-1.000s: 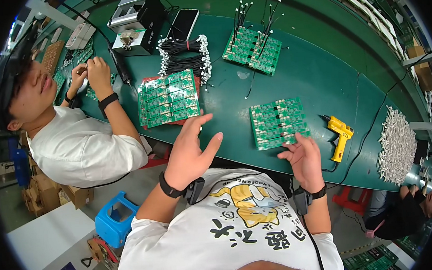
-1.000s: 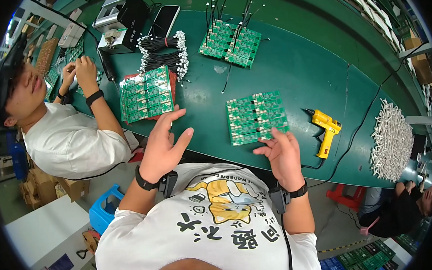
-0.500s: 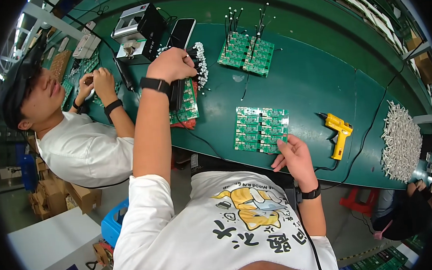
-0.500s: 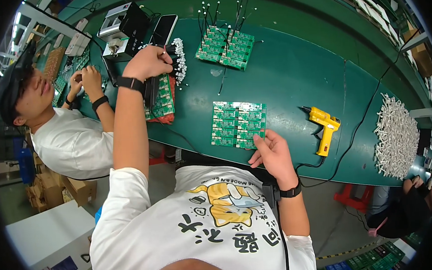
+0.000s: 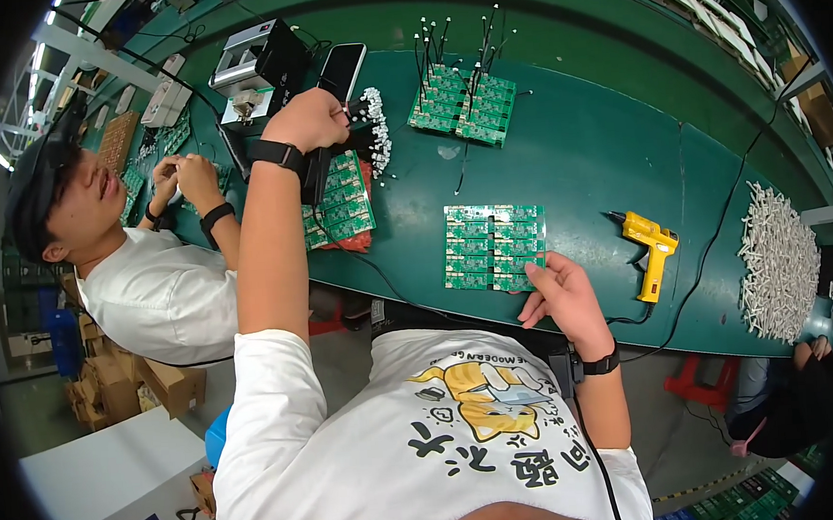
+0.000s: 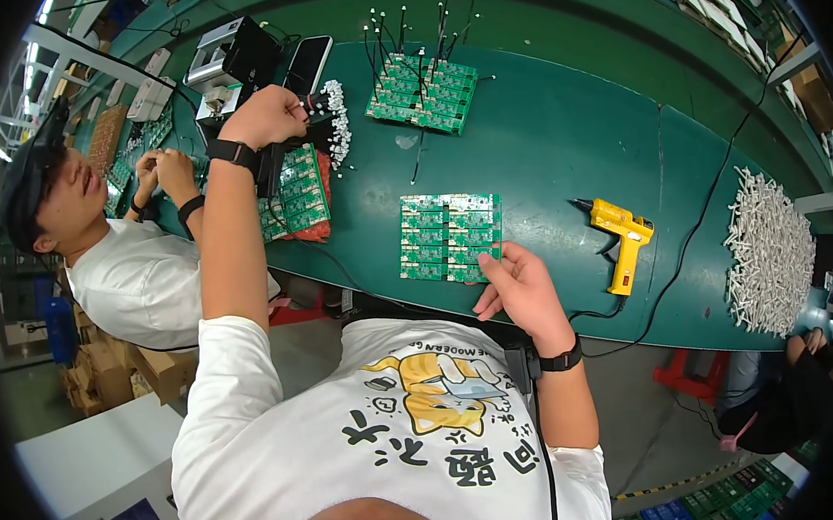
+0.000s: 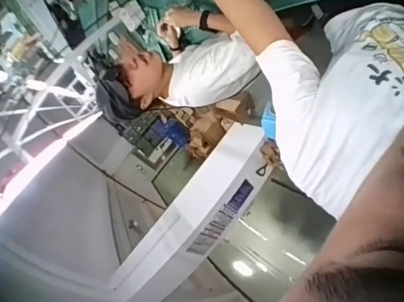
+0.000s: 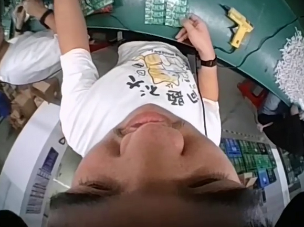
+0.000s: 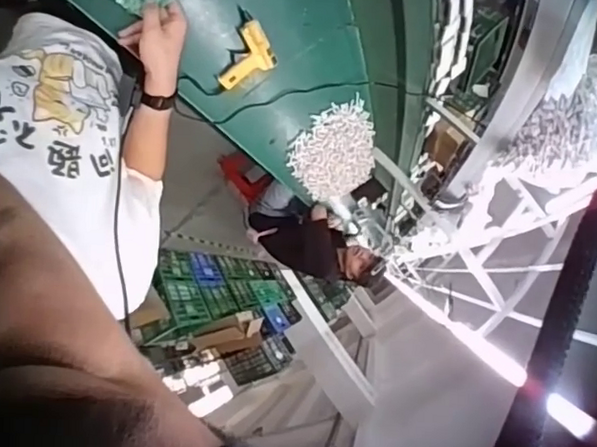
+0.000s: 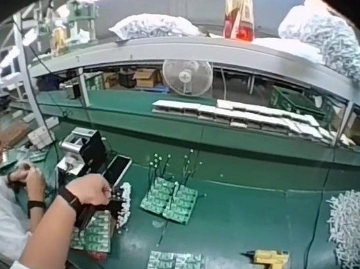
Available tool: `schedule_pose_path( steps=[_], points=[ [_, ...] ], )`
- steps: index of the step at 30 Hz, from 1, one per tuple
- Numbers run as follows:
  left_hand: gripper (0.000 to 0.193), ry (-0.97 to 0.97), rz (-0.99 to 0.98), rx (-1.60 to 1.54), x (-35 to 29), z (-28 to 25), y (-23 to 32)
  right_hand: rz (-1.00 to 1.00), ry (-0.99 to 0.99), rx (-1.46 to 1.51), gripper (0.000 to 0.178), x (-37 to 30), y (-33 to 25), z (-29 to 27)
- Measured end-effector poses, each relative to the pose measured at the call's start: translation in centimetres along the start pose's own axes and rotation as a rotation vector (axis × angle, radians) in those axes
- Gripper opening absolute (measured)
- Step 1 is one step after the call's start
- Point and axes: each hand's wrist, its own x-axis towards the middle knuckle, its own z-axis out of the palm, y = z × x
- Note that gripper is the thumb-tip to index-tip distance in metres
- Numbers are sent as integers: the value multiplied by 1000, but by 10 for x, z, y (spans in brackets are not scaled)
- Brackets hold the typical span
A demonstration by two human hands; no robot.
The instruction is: The person picks up a circuit board and places it on the table, then takes wires from a bundle and plugs them into the connectors on the board. After finishing, they move the circuit board to a stack and repeat the process with another board.
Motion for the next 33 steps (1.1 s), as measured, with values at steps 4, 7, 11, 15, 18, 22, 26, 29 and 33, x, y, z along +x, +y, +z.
schedule_pose_path(
  steps=[4, 7, 11, 15, 18, 22, 26, 29, 33],
  points=[
    [20, 188, 86, -153, -18, -13, -7, 11, -2, 21, 32, 1, -2, 2],
    [20, 350, 204, -213, -38, -20, 14, -2, 60, 10, 31, 0, 1, 5],
    [21, 438, 261, -373, -43, -19, 13, -39, 71, -31, 33, -4, 0, 13],
    [23, 626, 321, -653, -48, -4, -7, -94, 107, -255, 34, -13, -6, 11],
    [23, 655, 326, -888, -68, -5, 9, -203, 188, -522, 31, -21, -16, 5],
    [21, 308, 214, -1285, -127, 23, 50, -396, 301, -804, 21, -31, -39, 10],
    [16, -6, 278, -1369, -159, 91, 88, -480, 234, -501, 14, -18, -49, 27],
    [14, -194, 255, -1398, -165, 116, 96, -460, 74, -208, 17, -8, -57, 46],
    [15, -347, 259, -1389, -167, 131, 99, -361, -29, -53, 19, 4, -56, 58]
  ],
)
